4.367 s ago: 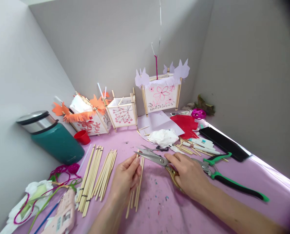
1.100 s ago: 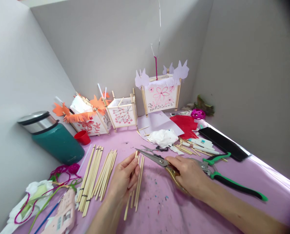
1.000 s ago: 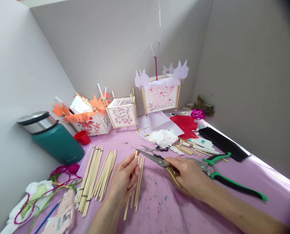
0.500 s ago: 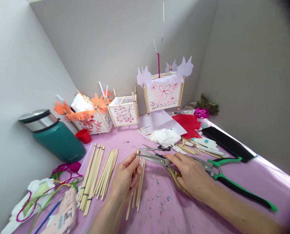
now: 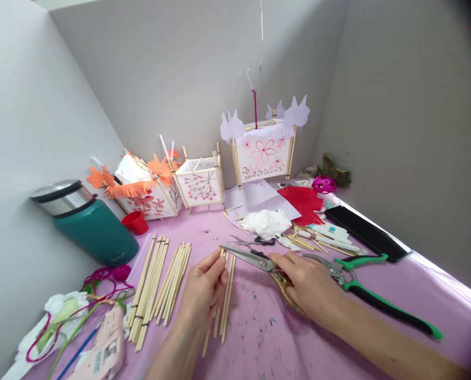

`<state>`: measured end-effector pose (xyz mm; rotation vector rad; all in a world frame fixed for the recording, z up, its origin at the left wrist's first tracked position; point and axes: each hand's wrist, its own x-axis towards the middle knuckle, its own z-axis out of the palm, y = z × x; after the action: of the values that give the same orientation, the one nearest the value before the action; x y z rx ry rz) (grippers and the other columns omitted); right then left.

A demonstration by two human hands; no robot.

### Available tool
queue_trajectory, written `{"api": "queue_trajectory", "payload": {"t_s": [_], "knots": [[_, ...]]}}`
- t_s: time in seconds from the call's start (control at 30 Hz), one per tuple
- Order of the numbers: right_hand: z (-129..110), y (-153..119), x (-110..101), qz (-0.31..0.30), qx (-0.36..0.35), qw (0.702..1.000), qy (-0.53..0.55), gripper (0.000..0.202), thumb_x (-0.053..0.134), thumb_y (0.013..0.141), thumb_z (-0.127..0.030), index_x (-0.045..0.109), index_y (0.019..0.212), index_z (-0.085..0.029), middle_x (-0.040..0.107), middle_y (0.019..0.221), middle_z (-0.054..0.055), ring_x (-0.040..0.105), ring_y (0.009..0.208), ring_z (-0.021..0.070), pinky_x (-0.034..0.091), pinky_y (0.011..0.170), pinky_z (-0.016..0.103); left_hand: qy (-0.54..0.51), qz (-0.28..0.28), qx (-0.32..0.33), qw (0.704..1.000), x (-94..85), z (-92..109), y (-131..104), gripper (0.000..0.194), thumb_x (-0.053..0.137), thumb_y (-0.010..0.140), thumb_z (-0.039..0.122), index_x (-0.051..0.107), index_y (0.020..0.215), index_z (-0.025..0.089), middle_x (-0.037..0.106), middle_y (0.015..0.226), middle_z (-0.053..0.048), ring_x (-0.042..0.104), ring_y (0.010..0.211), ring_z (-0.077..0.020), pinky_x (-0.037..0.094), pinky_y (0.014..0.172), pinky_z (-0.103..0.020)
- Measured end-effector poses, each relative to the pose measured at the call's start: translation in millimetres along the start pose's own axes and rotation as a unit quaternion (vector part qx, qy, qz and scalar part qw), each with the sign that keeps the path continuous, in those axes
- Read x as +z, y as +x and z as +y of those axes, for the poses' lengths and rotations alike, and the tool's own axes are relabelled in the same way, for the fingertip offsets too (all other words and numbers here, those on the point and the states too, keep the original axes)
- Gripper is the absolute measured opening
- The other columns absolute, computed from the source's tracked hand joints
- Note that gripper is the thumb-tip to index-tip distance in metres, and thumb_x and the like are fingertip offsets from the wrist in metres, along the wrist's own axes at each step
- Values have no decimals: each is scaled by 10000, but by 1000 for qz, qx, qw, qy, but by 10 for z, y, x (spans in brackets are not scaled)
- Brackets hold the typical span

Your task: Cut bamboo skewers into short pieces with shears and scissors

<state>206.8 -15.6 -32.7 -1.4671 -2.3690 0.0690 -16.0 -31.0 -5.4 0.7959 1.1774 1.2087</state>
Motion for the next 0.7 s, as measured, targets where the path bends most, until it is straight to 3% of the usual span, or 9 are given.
{"api": "queue_trajectory", "payload": {"t_s": [0.2, 0.33, 0.43, 0.57, 0.7], "knots": [[5, 18, 19, 6, 7, 999, 39, 302, 529, 849, -149, 681, 1103, -210, 679, 826, 56, 652, 727, 244, 443, 664, 334, -6, -3, 13, 1000, 20, 20, -7, 458, 743, 723, 385, 664, 1108, 151, 552, 524, 69, 242, 277, -15, 158, 292, -165], [27, 41, 49, 33, 15, 994, 105, 274, 508, 867, -200, 692, 1069, -216, 700, 874, 66, 658, 778, 245, 462, 696, 338, -45, 8, 43, 998, 46, 71, -34, 321, 807, 673, 370, 729, 865, 125, 666, 665, -20, 508, 481, -53, 384, 450, -153], [56, 64, 51, 40, 26, 986, 161, 267, 499, 865, -227, 699, 1041, -217, 713, 900, 64, 660, 794, 236, 472, 705, 330, -70, 26, 43, 996, 30, 89, -40, 332, 866, 602, 340, 753, 816, 113, 659, 714, -18, 564, 603, -74, 457, 567, -168], [50, 76, -3, 56, 25, 975, 214, 266, 509, 868, -271, 697, 1046, -211, 723, 943, 60, 659, 805, 226, 478, 725, 332, -127, 6, 36, 991, -16, 93, -23, 343, 830, 685, 339, 747, 955, 144, 492, 541, 69, 465, 464, -43, 405, 470, -160], [-4, 68, -77, 52, 35, 958, 280, 256, 592, 846, -333, 698, 1045, -211, 718, 951, 46, 648, 783, 203, 482, 707, 302, -157, 37, 86, 983, -37, 117, 4, 255, 842, 676, 292, 717, 848, 152, 592, 639, 50, 502, 462, -34, 418, 427, -139]]}}
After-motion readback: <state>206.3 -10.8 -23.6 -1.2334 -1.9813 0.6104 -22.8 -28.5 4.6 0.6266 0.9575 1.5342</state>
